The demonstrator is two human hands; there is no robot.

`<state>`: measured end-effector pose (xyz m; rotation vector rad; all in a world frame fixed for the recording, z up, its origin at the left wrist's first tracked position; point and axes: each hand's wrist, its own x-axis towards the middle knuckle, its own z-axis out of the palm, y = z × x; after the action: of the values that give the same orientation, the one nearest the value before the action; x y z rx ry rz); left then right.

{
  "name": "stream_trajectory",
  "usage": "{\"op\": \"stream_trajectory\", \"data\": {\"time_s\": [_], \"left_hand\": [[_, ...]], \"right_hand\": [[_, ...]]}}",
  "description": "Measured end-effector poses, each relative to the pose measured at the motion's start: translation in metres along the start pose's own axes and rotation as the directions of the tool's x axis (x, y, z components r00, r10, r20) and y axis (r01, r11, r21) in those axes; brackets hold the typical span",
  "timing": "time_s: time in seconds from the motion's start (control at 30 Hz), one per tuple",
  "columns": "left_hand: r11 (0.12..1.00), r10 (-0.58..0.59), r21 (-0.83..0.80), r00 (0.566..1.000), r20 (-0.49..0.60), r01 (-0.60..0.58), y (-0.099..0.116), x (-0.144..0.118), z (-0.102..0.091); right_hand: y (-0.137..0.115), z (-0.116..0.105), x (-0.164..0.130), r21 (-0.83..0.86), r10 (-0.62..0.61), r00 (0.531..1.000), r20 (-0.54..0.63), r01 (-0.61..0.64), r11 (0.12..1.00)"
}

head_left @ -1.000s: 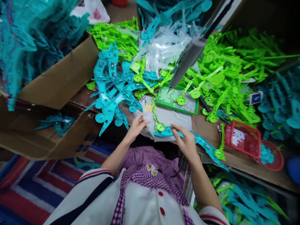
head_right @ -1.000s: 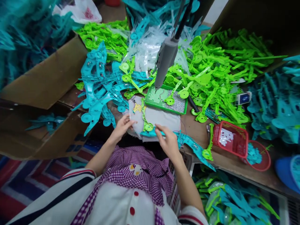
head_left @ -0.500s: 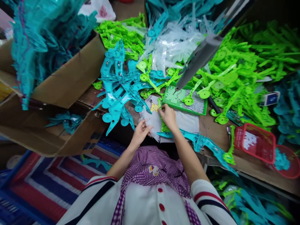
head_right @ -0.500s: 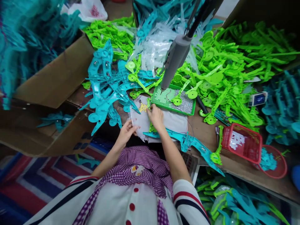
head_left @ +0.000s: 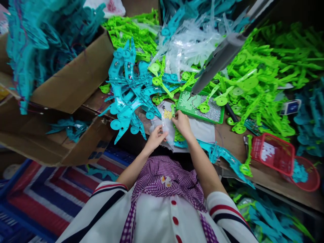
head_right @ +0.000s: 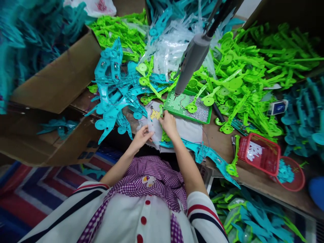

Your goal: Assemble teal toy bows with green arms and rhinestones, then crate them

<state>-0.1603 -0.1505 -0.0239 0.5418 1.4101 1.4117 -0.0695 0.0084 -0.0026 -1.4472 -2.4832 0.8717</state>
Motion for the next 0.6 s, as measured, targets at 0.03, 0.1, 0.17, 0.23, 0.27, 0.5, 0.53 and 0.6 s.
{"op": "stream_trajectory", "data": {"time_s": [0.03,0.1,0.17,0.23,0.27,0.5,0.53,0.6], "left_hand": [[1.0,-0.002,-0.004,1.0,-0.003,0.002,-0.001,0.001,0.0],[1.0,-0.01,-0.016,1.0,-0.006,0.01,-0.002,0.002,-0.001],[0.999,-0.025,-0.029,1.0,-0.012,0.025,-0.003,0.002,-0.002],[0.999,-0.037,-0.034,0.999,-0.022,0.036,-0.004,0.002,-0.003],[0.999,-0.039,-0.033,0.999,-0.028,0.038,-0.005,0.003,-0.004],[0.999,-0.036,-0.022,0.999,-0.025,0.035,-0.007,0.004,-0.004],[0.999,-0.036,-0.026,0.999,-0.024,0.036,-0.007,0.004,-0.004],[0.999,-0.035,-0.032,0.999,-0.021,0.034,-0.006,0.004,-0.002]], "right_hand": [[0.002,-0.001,0.0,0.031,-0.014,1.0,0.008,0.014,0.999],[0.005,-0.003,-0.001,0.101,-0.037,0.999,0.027,0.034,0.994],[0.004,-0.004,-0.001,0.118,-0.023,0.999,0.025,0.019,0.993],[0.0,-0.004,0.0,0.064,0.023,1.0,0.005,-0.023,0.998],[-0.003,-0.004,0.0,0.025,0.045,0.999,-0.006,-0.044,0.999],[-0.016,-0.002,-0.002,-0.104,0.045,0.999,0.025,-0.043,0.994],[-0.018,-0.001,-0.003,-0.103,0.048,0.999,0.02,-0.045,0.994],[-0.02,0.003,-0.004,-0.094,0.07,0.997,-0.013,-0.071,0.993]]}}
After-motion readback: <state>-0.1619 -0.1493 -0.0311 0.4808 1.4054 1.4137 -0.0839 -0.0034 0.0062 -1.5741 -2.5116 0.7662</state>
